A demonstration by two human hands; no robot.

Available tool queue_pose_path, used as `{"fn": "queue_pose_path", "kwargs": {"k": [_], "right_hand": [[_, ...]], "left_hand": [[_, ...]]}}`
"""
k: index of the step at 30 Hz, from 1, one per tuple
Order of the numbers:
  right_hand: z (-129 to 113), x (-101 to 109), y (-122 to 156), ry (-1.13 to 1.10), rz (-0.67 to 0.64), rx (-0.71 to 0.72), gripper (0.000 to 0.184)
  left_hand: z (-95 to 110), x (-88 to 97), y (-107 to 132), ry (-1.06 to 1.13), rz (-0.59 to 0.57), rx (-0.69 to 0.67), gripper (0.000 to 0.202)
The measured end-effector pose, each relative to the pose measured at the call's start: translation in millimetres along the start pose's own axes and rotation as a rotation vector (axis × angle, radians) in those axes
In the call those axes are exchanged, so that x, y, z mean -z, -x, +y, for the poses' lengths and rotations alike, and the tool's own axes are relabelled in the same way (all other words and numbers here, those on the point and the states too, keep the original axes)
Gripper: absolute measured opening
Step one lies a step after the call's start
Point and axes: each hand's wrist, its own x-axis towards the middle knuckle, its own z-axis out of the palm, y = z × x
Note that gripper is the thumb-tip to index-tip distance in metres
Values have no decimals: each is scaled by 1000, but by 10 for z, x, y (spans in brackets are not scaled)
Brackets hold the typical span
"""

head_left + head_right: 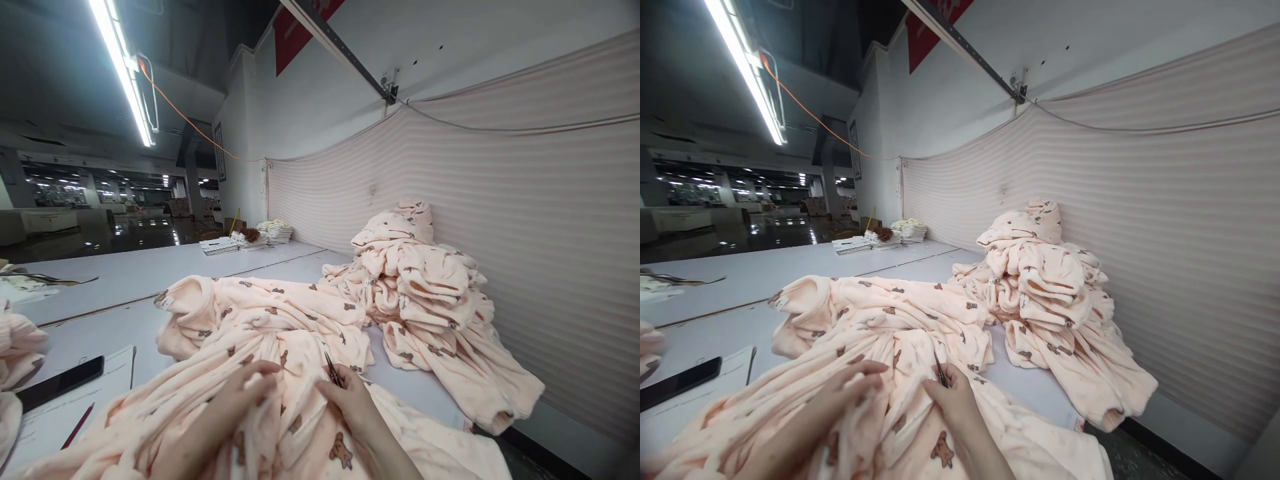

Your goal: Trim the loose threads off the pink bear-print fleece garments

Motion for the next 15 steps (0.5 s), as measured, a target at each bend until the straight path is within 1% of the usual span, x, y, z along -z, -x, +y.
{"fn": "queue_pose_path", "kwargs": {"k": [1,3,5,6,8,10,12,15], "right_hand": [[-31,-42,30,-9,-23,-1,26],[-105,-107,101,25,-42,16,22],[-184,-135,167,157,-15,91,16],[-221,-132,194,253,7,143,14],[-292,-101,239,464,31,239,12],[-356,-50,276,641,3,287,14],[-411,-11,299,760,-53,314,18],[-460,-4,296,848,-107,376,21]], "left_hand": [[-25,-99,13,-114,-46,-11,22],[-66,-271,33,-254,-138,-39,22],[-101,-360,44,-256,-193,-14,14],[-119,-370,47,-239,-218,10,11],[-161,-341,51,-198,-266,66,12],[-203,-288,51,-133,-292,109,16],[-231,-251,51,-66,-303,144,19],[-223,-240,52,-1,-300,158,21]]}}
